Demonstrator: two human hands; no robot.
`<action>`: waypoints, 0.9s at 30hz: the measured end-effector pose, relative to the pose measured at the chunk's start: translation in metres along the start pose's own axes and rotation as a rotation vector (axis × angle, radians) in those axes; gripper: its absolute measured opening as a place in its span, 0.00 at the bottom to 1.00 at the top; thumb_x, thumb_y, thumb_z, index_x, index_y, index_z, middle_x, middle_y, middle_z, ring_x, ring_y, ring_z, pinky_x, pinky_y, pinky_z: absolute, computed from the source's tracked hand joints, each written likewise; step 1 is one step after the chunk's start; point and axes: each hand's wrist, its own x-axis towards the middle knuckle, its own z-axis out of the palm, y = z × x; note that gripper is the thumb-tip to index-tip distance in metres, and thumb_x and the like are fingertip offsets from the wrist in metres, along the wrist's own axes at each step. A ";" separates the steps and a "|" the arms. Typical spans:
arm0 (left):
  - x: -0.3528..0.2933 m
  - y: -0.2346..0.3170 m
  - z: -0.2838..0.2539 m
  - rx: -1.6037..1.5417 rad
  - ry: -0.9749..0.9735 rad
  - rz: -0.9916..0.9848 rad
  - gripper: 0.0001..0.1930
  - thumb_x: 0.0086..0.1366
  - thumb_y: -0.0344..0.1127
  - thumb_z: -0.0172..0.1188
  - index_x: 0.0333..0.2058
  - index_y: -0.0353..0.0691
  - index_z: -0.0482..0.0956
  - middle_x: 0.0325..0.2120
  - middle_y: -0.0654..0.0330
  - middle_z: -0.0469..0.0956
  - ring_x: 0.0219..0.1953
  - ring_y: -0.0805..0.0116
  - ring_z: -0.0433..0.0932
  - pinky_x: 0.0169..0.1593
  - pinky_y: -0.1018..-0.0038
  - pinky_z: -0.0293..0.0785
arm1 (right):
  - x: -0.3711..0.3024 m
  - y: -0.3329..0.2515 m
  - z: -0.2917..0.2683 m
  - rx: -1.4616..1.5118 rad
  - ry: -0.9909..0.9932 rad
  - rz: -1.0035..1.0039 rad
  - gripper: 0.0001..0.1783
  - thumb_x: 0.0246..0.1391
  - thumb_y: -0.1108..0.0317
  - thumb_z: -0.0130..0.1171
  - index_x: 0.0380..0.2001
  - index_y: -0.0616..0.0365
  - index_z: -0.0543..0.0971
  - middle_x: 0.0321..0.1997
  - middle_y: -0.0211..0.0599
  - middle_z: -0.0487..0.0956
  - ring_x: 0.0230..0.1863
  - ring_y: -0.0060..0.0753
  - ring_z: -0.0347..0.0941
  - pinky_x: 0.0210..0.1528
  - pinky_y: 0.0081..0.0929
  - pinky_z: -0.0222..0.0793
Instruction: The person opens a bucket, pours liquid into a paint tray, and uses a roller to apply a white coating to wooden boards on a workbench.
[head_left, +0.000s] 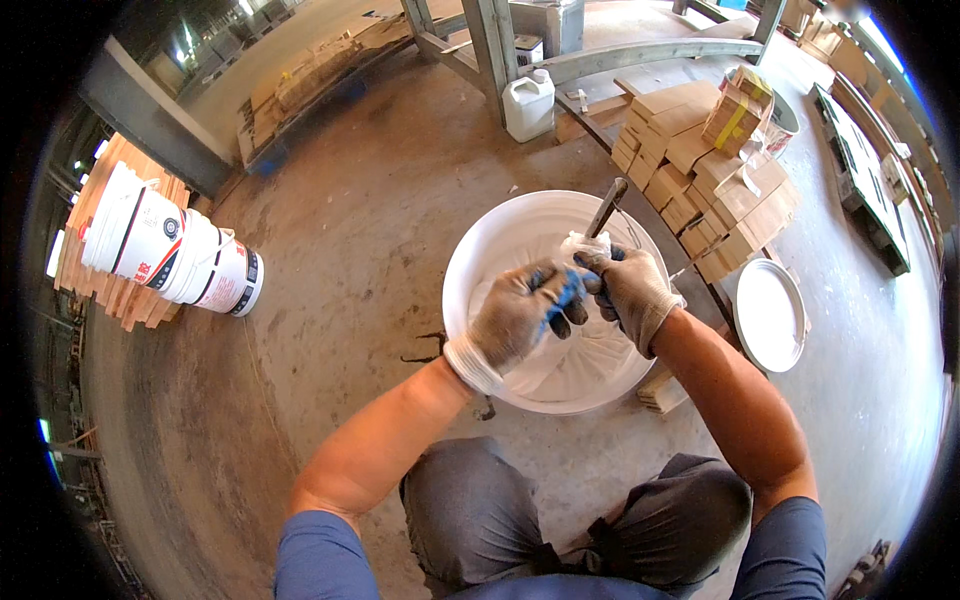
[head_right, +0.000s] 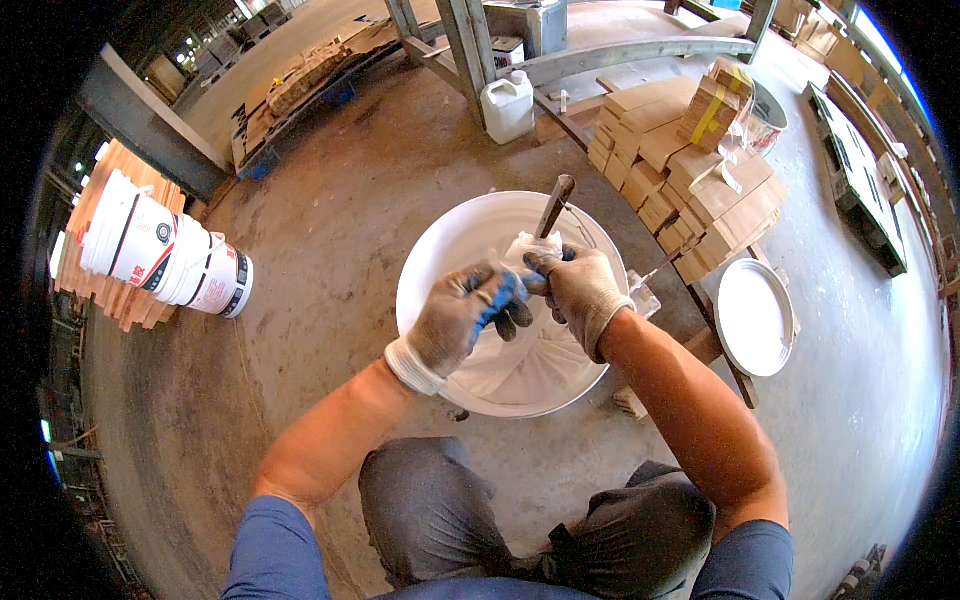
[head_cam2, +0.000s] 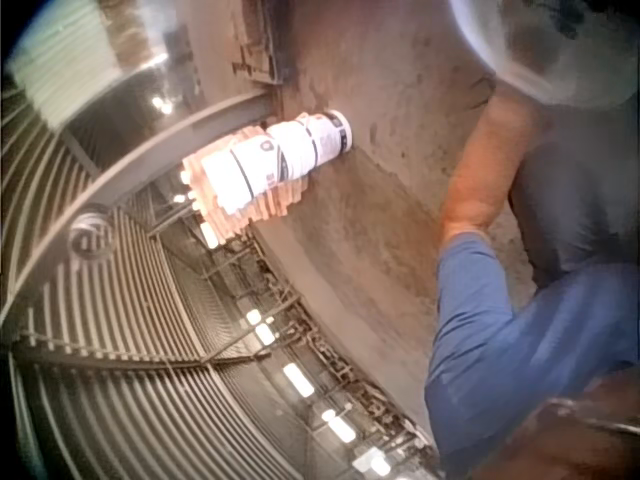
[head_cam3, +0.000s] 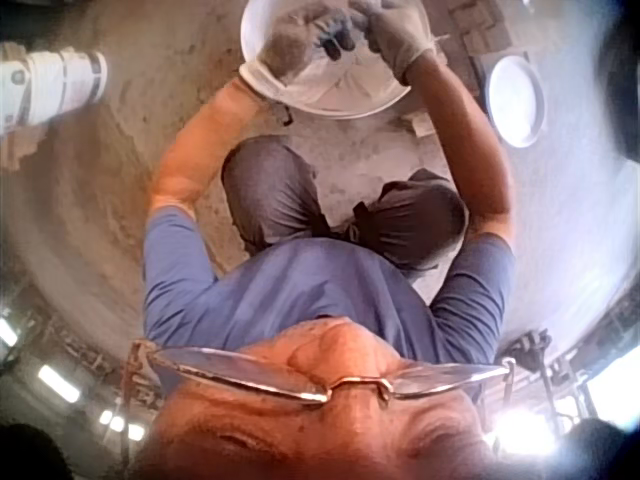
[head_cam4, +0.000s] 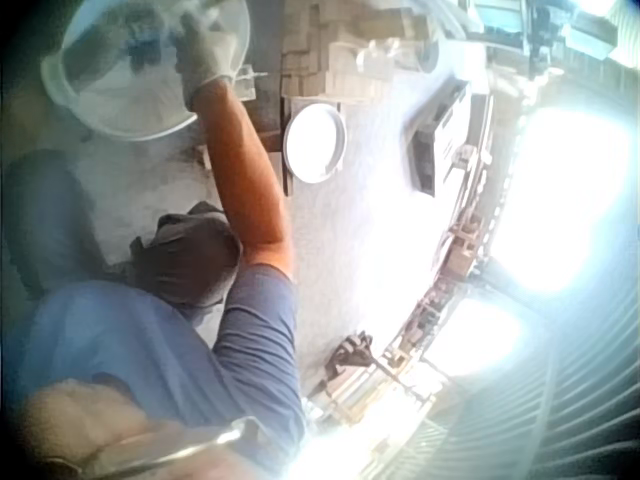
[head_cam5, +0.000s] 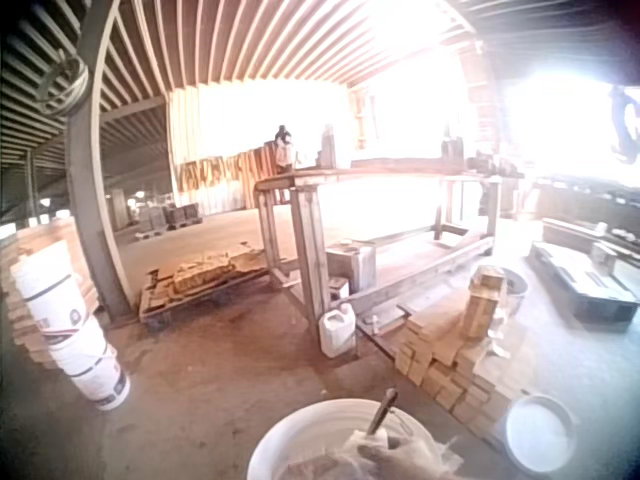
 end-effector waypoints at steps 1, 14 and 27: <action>0.002 0.001 -0.006 -0.128 0.015 -0.061 0.12 0.79 0.39 0.55 0.40 0.36 0.81 0.31 0.59 0.82 0.30 0.67 0.83 0.33 0.72 0.81 | -0.003 -0.001 0.000 -0.002 0.005 -0.008 0.15 0.65 0.58 0.67 0.43 0.59 0.84 0.22 0.26 0.74 0.16 0.18 0.62 0.16 0.21 0.53; 0.043 0.009 -0.015 0.388 0.340 -0.323 0.13 0.77 0.38 0.55 0.38 0.35 0.82 0.21 0.62 0.74 0.15 0.71 0.68 0.19 0.70 0.64 | -0.009 0.002 -0.010 -0.070 -0.173 -0.099 0.13 0.55 0.63 0.74 0.37 0.56 0.81 0.23 0.22 0.73 0.17 0.14 0.62 0.17 0.19 0.53; 0.031 0.027 -0.029 0.954 -0.363 -0.276 0.15 0.70 0.39 0.65 0.50 0.38 0.87 0.29 0.55 0.86 0.30 0.72 0.81 0.39 0.69 0.79 | -0.013 -0.010 -0.030 -0.452 -0.683 -0.186 0.16 0.49 0.73 0.70 0.43 0.63 0.82 0.31 0.29 0.80 0.29 0.18 0.72 0.32 0.21 0.71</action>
